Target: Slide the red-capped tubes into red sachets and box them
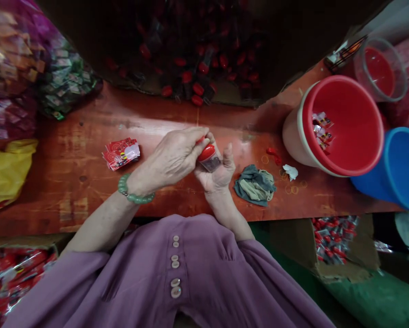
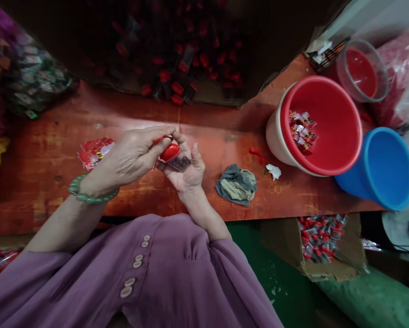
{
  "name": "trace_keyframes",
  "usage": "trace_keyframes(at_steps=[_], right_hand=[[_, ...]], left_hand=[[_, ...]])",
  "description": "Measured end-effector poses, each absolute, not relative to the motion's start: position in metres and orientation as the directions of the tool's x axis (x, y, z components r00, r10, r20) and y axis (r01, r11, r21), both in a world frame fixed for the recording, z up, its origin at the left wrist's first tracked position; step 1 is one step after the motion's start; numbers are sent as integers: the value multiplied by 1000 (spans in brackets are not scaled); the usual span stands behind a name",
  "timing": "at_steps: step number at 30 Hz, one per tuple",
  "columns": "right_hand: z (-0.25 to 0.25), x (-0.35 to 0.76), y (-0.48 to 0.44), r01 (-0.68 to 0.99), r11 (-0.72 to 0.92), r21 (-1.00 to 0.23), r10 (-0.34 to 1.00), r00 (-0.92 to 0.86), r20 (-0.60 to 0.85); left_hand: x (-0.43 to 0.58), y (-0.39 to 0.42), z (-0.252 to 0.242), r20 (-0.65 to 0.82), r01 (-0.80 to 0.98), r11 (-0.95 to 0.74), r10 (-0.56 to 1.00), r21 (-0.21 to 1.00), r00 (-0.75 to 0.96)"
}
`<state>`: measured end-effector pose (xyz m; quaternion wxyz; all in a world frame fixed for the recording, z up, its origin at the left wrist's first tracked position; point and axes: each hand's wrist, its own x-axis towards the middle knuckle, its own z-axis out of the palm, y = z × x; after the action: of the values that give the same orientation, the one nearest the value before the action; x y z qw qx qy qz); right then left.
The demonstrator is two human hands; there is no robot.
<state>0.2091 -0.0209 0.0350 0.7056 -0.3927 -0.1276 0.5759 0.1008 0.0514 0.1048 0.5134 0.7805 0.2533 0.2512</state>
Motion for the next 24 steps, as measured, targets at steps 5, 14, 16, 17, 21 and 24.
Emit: trace_keyframes(at_steps=[5,14,16,17,21,24], right_hand=[[34,204,-16,-639,30,-769,937,286,-202],[26,207,-6,-566,83,-820,954,283,-99],[25,209,-3,-566,75,-821,956,275,-102],[25,209,-2,-570,71,-819,957,270,-105],[29,206,1,-610,56,-791,959,252,-127],[33,204,2,-643,53,-764,959,246,-141]], left_hand=[[95,53,96,133,229,-380,723,896,678],[113,58,73,148,168,-267,846,949,512],[114,61,71,105,111,-187,853,976,511],[115,63,70,79,90,-143,859,986,506],[114,72,68,-19,12,15,864,1000,503],[113,78,70,-55,-4,68,841,998,538]])
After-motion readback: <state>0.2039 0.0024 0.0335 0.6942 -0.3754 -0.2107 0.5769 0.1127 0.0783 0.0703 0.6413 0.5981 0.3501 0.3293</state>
